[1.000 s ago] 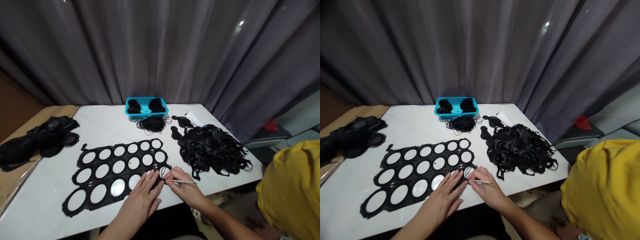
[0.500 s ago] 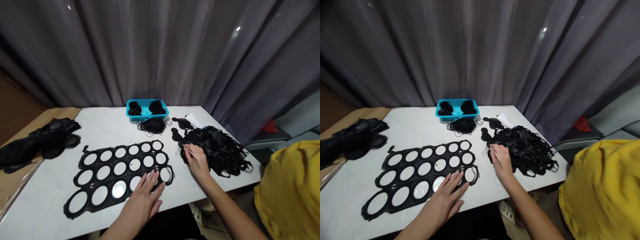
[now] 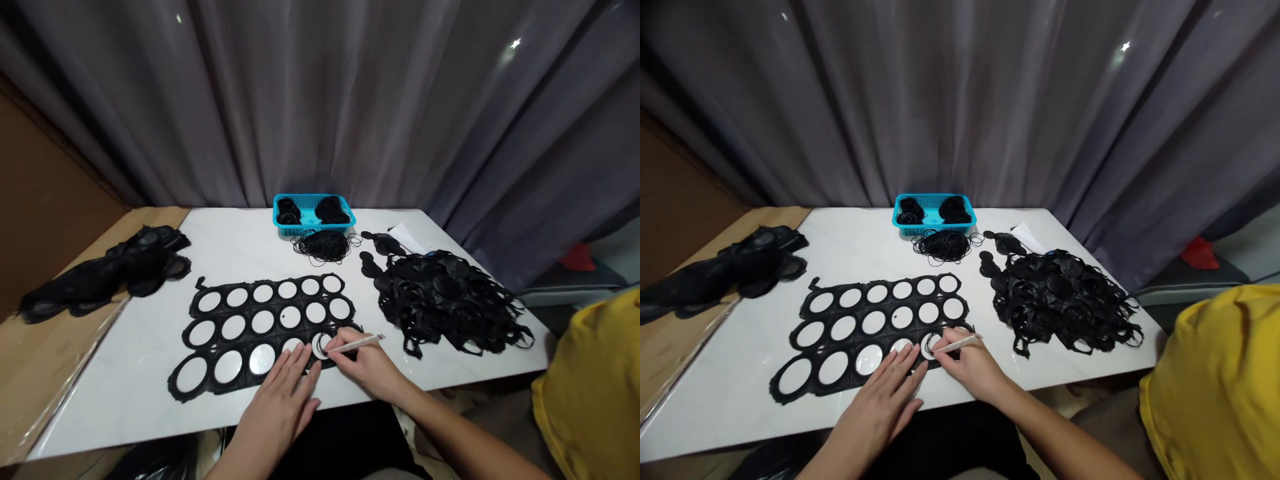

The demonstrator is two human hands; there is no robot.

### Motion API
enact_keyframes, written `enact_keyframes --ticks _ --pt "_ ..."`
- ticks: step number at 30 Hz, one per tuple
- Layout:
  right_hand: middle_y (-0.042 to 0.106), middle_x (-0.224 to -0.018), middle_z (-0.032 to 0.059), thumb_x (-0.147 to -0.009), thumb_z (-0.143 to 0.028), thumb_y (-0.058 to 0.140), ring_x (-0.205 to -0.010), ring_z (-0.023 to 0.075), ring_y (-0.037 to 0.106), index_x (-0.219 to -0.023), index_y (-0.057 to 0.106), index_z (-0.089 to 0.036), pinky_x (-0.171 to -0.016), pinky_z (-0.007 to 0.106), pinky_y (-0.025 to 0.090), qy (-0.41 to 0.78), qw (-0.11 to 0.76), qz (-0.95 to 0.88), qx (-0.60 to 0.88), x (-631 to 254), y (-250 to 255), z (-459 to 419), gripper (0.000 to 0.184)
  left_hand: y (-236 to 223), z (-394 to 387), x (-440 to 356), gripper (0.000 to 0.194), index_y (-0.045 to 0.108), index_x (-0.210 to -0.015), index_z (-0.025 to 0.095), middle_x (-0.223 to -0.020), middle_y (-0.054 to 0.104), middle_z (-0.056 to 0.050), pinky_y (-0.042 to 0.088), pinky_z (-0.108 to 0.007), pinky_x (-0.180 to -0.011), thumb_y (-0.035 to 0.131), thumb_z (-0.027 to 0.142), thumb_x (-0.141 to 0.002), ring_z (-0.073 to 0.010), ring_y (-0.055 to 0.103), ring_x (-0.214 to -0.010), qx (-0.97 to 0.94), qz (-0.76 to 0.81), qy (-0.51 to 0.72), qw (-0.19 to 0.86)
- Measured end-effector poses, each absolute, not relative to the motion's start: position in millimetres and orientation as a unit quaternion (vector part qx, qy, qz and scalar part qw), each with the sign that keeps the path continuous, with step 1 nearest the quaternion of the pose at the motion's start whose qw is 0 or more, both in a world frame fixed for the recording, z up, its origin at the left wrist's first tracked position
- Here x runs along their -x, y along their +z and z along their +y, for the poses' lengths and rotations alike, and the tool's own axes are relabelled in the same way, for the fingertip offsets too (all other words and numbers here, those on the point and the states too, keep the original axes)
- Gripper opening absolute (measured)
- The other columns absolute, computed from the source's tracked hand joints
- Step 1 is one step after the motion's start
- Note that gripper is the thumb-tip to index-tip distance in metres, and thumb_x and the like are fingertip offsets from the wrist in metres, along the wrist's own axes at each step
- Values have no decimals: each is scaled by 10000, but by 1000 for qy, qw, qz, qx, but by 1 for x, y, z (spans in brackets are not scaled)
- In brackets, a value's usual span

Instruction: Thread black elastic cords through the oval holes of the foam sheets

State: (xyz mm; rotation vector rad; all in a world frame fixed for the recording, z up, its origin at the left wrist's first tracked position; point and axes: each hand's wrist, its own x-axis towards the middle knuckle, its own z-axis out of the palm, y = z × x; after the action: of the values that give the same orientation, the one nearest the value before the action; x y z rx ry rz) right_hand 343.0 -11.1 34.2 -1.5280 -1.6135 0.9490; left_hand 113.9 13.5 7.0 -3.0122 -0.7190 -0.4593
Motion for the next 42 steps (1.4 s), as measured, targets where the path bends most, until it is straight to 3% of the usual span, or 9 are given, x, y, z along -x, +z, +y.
enact_keyframes --ticks 12,15,19,24,29,33,42 --pt "709 -863 16 -918 -166 604 -872 199 618 -812 621 -224 -820 337 474 305 352 -681 564 -337 28 -16 123 6 10 -115 493 453 -1438 190 -1548 414 -135 439 -451 -1106 535 207 -952 -288 404 -1415 958 -240 -154 -12" --pt "715 -947 47 -956 -159 555 -896 204 619 -965 635 -208 -845 359 471 217 350 -757 508 -334 20 -24 93 5 10 -114 525 433 -1456 199 -1559 398 -126 429 -463 -1115 546 197 -943 -294 383 -1427 958 -244 -153 -15" --pt "707 -1107 100 -1009 -151 449 -1001 242 604 -1102 617 -177 -882 406 435 58 285 -845 449 -338 13 -21 193 4 11 -113 539 441 -1453 213 -1561 395 -125 427 -487 -1115 569 212 -928 -314 379 -1426 958 -245 -147 -15" --pt "708 -932 91 -999 -175 424 -880 243 615 -946 621 -180 -814 390 419 11 318 -731 604 -384 31 29 204 4 9 -111 540 468 -1436 210 -1543 416 -150 451 -504 -1088 594 222 -912 -341 396 -1412 961 -243 -130 -1" --pt "709 -862 39 -961 -270 496 -781 210 628 -813 583 -215 -739 326 440 184 358 -638 657 -394 45 60 180 17 19 -114 539 457 -1453 249 -1507 478 -110 451 -490 -1089 606 340 -943 -311 439 -1393 957 -248 -144 -40" --pt "709 -859 13 -922 -282 564 -807 198 641 -800 592 -219 -759 311 458 331 346 -636 606 -364 36 54 140 16 41 -125 495 479 -1432 188 -1483 503 -134 420 -491 -1111 554 361 -974 -296 451 -1387 937 -292 -188 -42" --pt "719 -907 17 -910 -229 597 -936 214 626 -782 607 -222 -863 346 455 378 349 -646 563 -353 28 49 129 -5 52 -129 529 447 -1451 188 -1540 429 -126 351 -516 -1141 565 295 -947 -302 387 -1427 938 -302 -169 -15"
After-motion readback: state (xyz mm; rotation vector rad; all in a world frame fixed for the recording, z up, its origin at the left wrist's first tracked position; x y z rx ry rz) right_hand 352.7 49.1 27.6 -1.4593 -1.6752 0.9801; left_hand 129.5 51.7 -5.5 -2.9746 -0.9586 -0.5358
